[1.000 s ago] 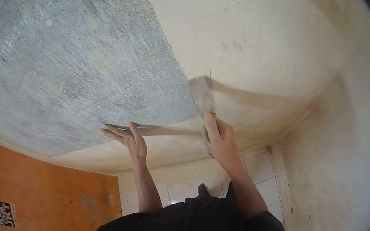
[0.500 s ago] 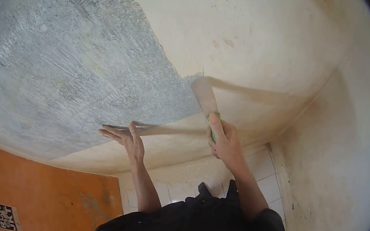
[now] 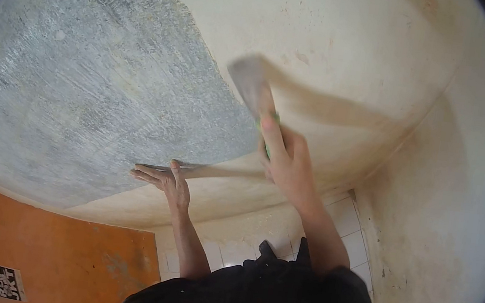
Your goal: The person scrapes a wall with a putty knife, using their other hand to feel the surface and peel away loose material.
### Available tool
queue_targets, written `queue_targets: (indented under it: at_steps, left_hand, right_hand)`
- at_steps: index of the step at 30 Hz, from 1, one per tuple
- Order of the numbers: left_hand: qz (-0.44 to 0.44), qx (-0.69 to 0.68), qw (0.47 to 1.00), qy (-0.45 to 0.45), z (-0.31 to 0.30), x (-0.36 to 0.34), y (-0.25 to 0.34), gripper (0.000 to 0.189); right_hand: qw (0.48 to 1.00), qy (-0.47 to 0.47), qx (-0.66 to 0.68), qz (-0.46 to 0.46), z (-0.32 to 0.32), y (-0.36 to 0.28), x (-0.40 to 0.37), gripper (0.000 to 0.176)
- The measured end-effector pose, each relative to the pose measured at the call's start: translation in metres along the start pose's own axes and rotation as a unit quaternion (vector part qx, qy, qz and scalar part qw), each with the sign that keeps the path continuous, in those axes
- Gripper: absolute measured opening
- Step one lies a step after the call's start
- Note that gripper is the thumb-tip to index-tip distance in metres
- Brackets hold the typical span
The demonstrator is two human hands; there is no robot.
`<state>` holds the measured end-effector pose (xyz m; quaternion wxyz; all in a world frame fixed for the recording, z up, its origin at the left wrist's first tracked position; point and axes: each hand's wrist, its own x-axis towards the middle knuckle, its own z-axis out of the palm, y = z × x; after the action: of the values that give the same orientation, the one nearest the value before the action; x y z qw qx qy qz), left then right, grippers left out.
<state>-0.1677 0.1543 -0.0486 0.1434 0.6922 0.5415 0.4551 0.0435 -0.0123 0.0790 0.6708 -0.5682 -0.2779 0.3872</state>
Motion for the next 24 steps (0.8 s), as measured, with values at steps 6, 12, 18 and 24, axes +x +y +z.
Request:
queue_targets:
  at_steps: [6, 12, 18, 24]
  left_hand:
    - [-0.002, -0.001, 1.0, -0.009, 0.002, 0.001, -0.01, 0.101]
    - [0.017, 0.007, 1.0, -0.024, 0.002, 0.001, -0.015, 0.1]
    - [0.006, 0.008, 1.0, -0.007, 0.006, 0.005, -0.01, 0.101]
    - [0.013, 0.016, 1.0, -0.016, 0.005, 0.008, -0.01, 0.101]
  right_hand:
    - [0.999, 0.02, -0.018, 0.03, -0.01, 0.067, -0.011, 0.051]
    - [0.998, 0.014, -0.031, 0.043, -0.009, 0.045, -0.009, 0.05]
    - [0.999, 0.017, -0.022, 0.029, -0.008, 0.065, -0.014, 0.051]
    - [0.998, -0.006, -0.016, 0.067, -0.009, 0.046, -0.004, 0.051]
